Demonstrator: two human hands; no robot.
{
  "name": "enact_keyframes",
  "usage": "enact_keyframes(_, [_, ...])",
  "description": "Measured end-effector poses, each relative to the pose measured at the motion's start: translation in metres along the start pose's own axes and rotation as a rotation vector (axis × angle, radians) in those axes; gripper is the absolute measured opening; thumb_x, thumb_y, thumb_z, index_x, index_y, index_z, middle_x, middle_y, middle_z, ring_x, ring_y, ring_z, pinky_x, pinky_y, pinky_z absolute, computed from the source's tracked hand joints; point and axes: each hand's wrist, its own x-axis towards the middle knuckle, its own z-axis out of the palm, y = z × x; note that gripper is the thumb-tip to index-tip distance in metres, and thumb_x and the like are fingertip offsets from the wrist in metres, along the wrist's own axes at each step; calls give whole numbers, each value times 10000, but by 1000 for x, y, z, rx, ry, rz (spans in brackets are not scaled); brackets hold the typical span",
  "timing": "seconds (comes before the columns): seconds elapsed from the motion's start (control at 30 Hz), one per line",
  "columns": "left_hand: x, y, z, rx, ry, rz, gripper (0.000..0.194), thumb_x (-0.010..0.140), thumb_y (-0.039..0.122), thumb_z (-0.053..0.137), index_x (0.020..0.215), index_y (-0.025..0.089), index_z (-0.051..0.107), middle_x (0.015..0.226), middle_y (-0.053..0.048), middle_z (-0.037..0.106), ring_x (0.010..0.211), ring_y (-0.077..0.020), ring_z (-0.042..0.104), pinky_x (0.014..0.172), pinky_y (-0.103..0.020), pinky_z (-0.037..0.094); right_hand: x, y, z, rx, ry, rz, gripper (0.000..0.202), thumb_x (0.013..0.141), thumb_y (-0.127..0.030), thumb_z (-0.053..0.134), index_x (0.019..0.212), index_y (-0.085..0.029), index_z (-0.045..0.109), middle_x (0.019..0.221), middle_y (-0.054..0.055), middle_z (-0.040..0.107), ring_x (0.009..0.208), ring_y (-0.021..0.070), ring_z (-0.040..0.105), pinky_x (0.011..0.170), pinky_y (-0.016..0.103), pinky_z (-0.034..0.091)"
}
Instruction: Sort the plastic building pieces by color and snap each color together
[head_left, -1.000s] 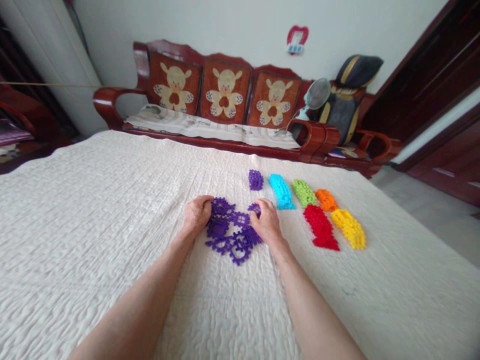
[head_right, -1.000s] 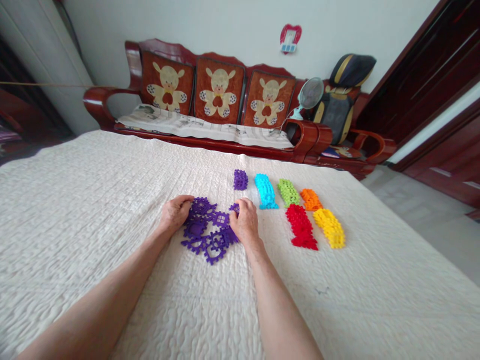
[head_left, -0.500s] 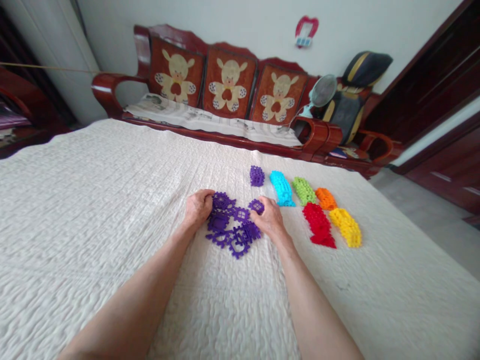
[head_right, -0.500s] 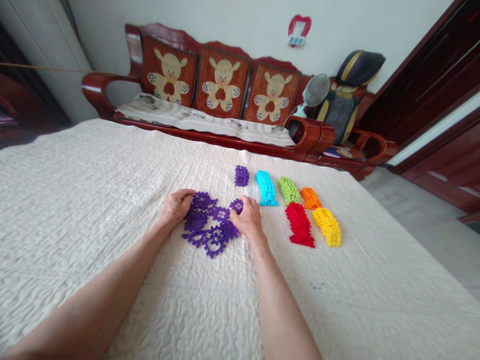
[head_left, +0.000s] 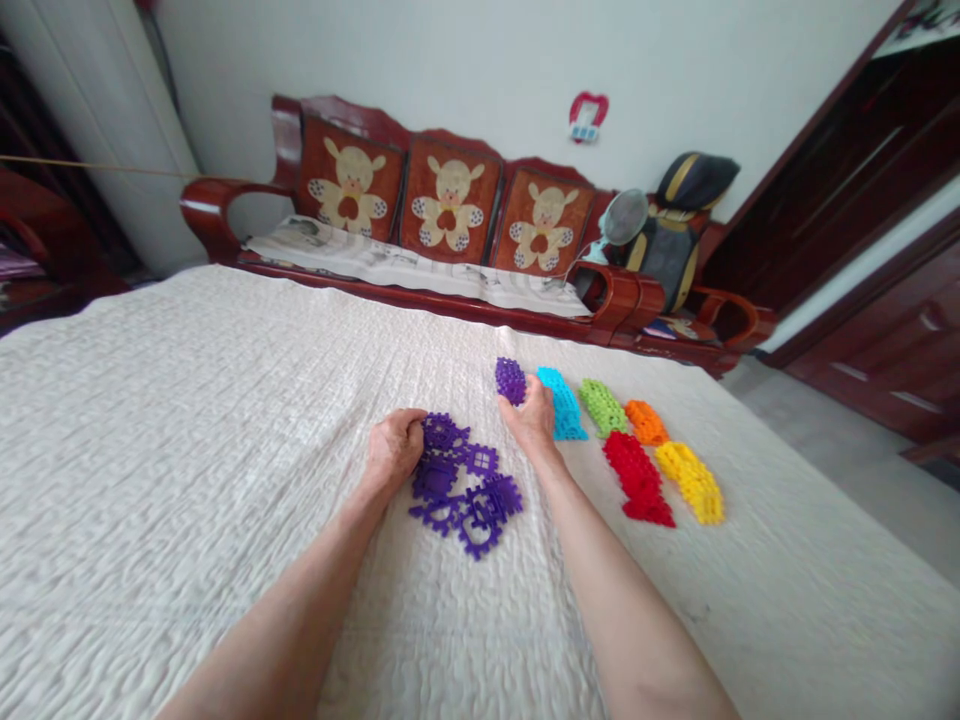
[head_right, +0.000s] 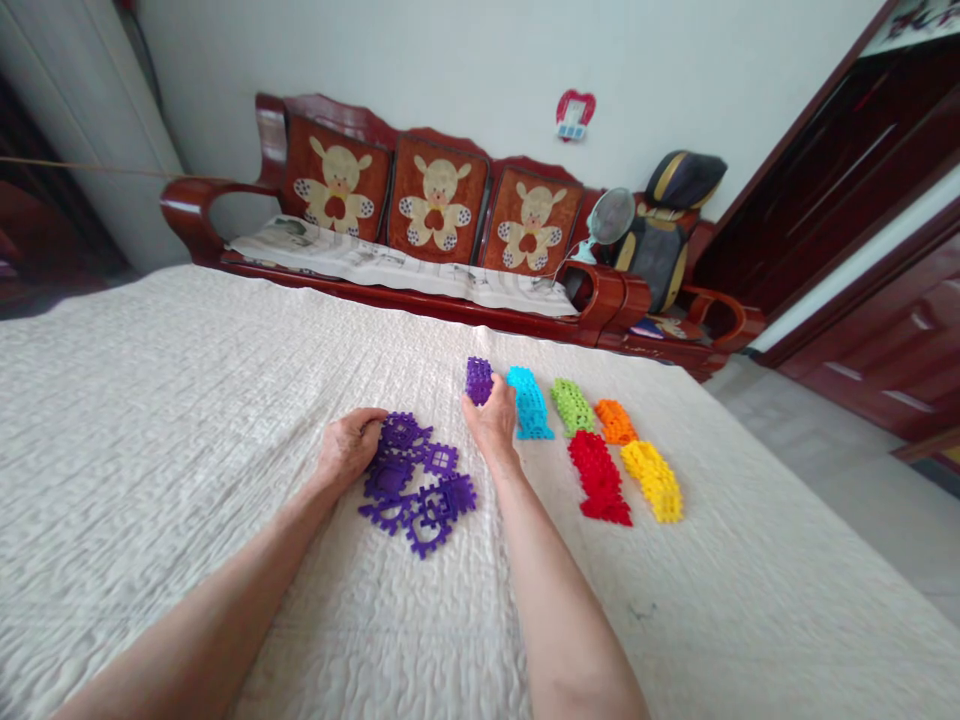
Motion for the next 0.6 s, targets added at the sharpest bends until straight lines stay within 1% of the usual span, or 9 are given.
enact_keyframes(0.1, [0, -2, 2, -11, 15, 20, 316, 842, 153, 463, 987, 191, 741, 1013, -35, 750, 963, -177, 690, 915, -273, 519, 3, 3, 13, 7, 67, -17, 661, 708, -393, 657, 1276, -105, 478, 1134, 158, 557, 1088, 274, 511, 993, 431, 416])
enact_keyframes(0.23, [0, -6, 6, -10, 34, 40, 316, 844, 147, 458, 983, 189, 739, 1001, -39, 750, 947, -175, 690, 905, -279, 520, 4, 10, 23, 22, 85, -7, 658, 717, -397, 651, 1282, -117, 463, 1134, 150, 532, 1068, 273, 507, 979, 430, 423])
enact_keyframes(0.43, [0, -7, 7, -4, 28, 51, 311, 844, 142, 463, 983, 189, 738, 989, -41, 749, 938, -181, 688, 889, -287, 519, 10, 9, 25, -15, 70, 33, 658, 704, -392, 667, 1275, -145, 453, 1137, 141, 509, 1115, 294, 479, 997, 445, 393])
enact_keyframes(0.5, [0, -8, 8, -11, 33, 56, 310, 846, 143, 460, 978, 188, 737, 986, -41, 748, 931, -177, 688, 887, -285, 517, 11, 7, 24, -34, 62, 47, 687, 696, -410, 677, 1287, -152, 439, 1166, 147, 497, 1143, 306, 462, 1004, 454, 381])
enact_keyframes(0.6, [1, -9, 9, -20, 38, 65, 310, 844, 139, 459, 976, 191, 735, 982, -37, 747, 923, -170, 688, 886, -279, 516, 14, 4, 24, -79, 16, 65, 746, 673, -438, 697, 1299, -147, 417, 1201, 163, 485, 1179, 326, 441, 1014, 466, 362])
